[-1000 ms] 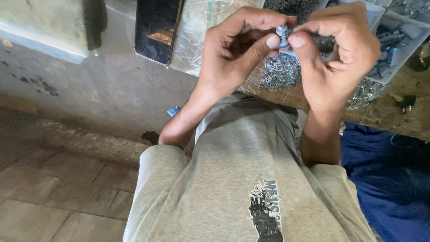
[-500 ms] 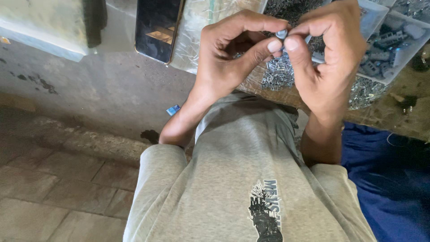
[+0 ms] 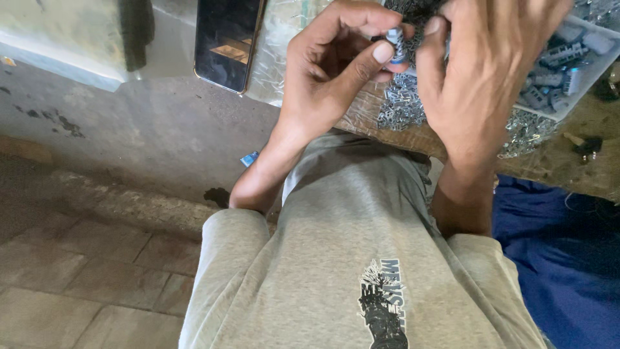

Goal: The person sits at a workbench and assembles small blue and gray plastic connector components by hand, fitting pieces together one at a time and placing finished units on the bench or into a compartment tray. A phone on the bench plays a video during part of the episode.

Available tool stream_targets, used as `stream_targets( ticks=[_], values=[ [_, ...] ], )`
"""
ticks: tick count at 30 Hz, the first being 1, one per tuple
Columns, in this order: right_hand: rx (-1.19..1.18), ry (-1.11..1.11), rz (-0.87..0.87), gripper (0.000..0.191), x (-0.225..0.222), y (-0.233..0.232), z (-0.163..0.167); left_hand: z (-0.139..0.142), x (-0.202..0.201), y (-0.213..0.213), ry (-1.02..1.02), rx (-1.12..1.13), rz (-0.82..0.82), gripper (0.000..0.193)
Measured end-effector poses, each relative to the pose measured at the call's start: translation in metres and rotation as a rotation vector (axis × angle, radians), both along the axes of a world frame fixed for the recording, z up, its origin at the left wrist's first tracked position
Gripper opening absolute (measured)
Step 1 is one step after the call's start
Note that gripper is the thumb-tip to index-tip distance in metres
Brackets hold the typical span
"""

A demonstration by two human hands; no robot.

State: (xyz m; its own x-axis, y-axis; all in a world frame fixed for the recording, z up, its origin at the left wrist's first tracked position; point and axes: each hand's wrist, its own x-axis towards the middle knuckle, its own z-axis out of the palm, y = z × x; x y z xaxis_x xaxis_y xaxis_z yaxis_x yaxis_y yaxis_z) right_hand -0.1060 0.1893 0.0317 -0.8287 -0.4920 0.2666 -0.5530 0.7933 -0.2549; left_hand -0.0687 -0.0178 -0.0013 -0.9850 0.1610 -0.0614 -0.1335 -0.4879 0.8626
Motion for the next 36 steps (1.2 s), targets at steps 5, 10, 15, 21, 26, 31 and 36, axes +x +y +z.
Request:
stream_targets(
  ticks=[5, 10, 15, 21, 26, 31, 36],
  values=[
    [-0.116, -0.084, -0.028, 0.011, -0.001, 0.002, -0.004, 0.001, 0.002, 0.004, 0.005, -0.034, -0.001, 0.019],
    [-0.465, -0.31, -0.061, 0.014, 0.008, -0.003, 0.007, 0.002, -0.002, 0.006, 0.047, -0.061, -0.013, 0.018],
    [-0.466, -0.299, 0.017, 0.019, 0.008, -0.007, 0.019, 0.01, -0.002, 0.009, 0.007, -0.092, -0.01, 0.019],
    [-0.379, -0.243, 0.122, 0.015, -0.001, -0.001, 0.021, 0.02, -0.005, 0.005, 0.044, -0.128, -0.046, 0.018],
    [-0.337, -0.199, 0.195, 0.009, -0.003, 0.007, 0.02, 0.026, -0.006, 0.003, 0.046, -0.173, -0.058, 0.019],
    [-0.321, -0.161, 0.204, 0.013, -0.003, 0.009, 0.016, 0.03, -0.007, 0.001, 0.09, -0.21, -0.049, 0.017],
    [-0.355, -0.186, 0.19, 0.015, -0.003, 0.009, 0.011, 0.032, -0.011, 0.0, 0.138, -0.234, -0.059, 0.02]
  ],
)
